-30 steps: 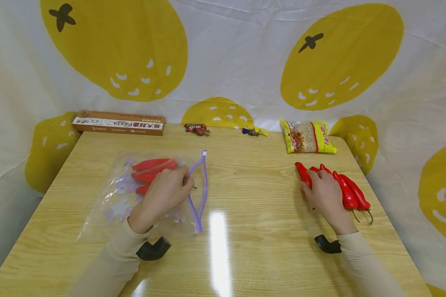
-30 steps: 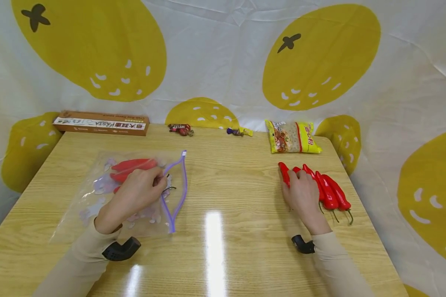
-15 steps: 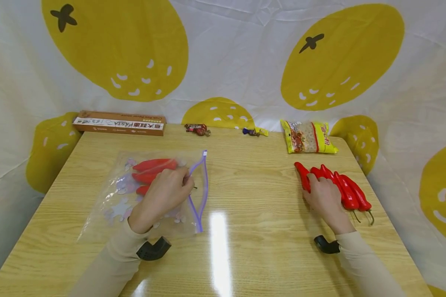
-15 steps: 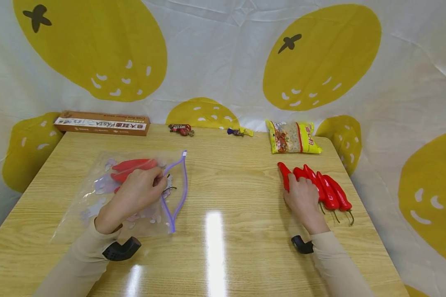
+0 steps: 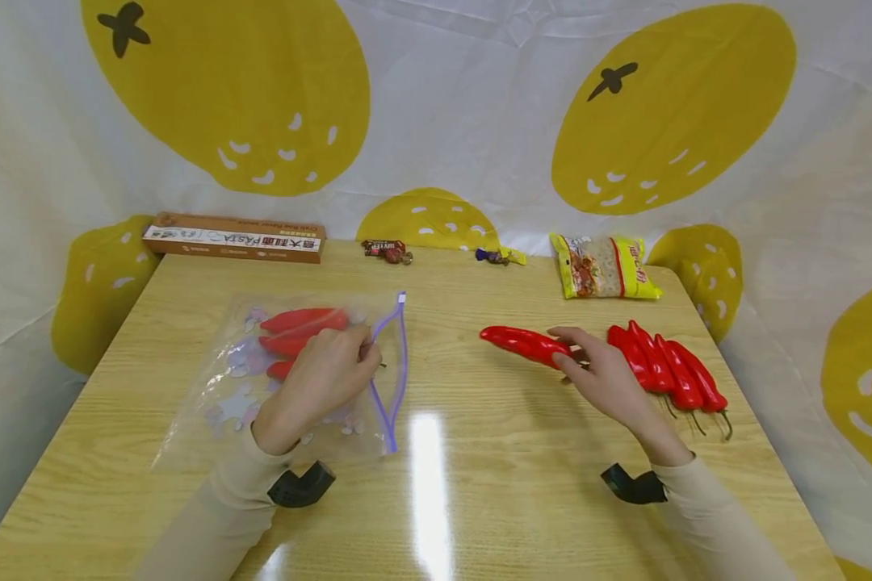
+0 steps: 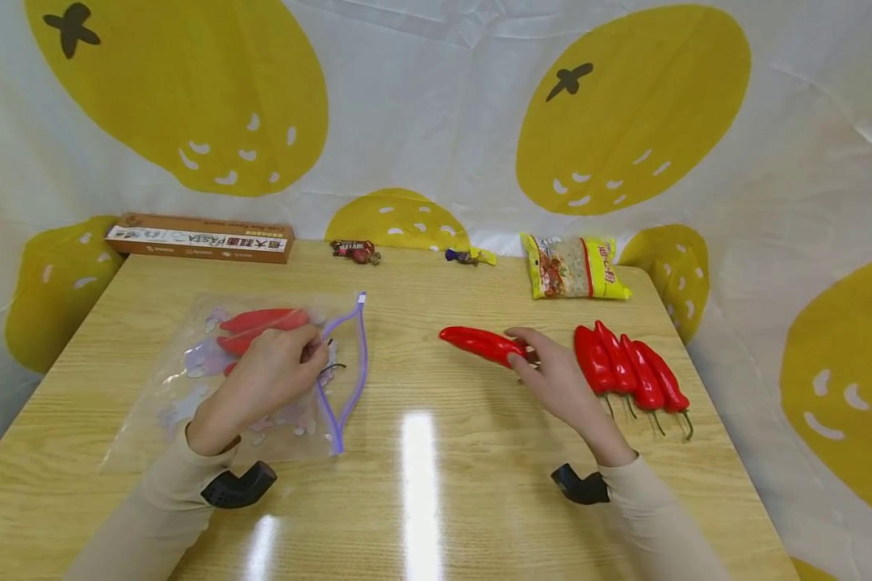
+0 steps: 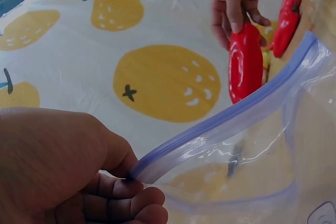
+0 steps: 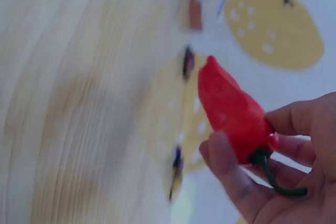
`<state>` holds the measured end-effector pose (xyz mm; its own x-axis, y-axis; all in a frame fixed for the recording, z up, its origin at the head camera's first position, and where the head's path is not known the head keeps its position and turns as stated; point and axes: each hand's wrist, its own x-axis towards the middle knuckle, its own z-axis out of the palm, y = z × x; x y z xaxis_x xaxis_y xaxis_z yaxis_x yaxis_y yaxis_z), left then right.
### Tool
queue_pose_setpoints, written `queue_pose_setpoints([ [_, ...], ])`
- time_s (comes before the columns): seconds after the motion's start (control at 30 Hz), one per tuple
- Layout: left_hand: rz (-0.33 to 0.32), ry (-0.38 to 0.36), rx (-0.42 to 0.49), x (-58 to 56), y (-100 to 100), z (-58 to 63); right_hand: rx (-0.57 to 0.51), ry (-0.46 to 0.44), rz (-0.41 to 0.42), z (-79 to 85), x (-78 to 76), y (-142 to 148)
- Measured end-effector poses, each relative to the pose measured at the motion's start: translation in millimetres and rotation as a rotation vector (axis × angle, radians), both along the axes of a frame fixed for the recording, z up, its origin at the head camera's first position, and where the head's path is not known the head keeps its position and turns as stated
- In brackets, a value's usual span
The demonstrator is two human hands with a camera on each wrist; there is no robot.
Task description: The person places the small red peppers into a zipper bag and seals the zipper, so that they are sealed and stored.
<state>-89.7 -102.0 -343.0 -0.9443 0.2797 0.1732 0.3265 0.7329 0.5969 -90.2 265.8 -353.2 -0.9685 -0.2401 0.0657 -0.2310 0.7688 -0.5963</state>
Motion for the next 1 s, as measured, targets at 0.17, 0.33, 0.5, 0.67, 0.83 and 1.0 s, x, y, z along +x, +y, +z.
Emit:
queue_pose_setpoints([
  [0.17,0.008,-0.011,0.001,0.2,-0.1,-0.2,-0.155,-0.050,0.197,9.5,9.1,-50.8],
  [0.33,0.009,-0.015,-0.001,0.8,1.1,-2.2,-0.213,-0.015,0.373,6.0,14.9,-92.7],
  [0.5,0.014,-0.025,0.002,1.8,2.2,-1.5,-0.223,0.025,0.511,-3.0,17.6,-120.4],
  [0.67,0.025,-0.051,-0.004,2.3,2.3,0.8,-0.184,0.045,0.558,-12.2,16.6,-142.8],
  [0.83,0.025,-0.043,-0.015,1.6,2.4,1.2,-0.095,0.083,0.567,-23.0,10.8,-164.6],
  [1.0,0.017,-0.030,-0.018,1.2,2.9,0.4,-0.079,0.076,0.565,-31.2,2.7,-183.6],
])
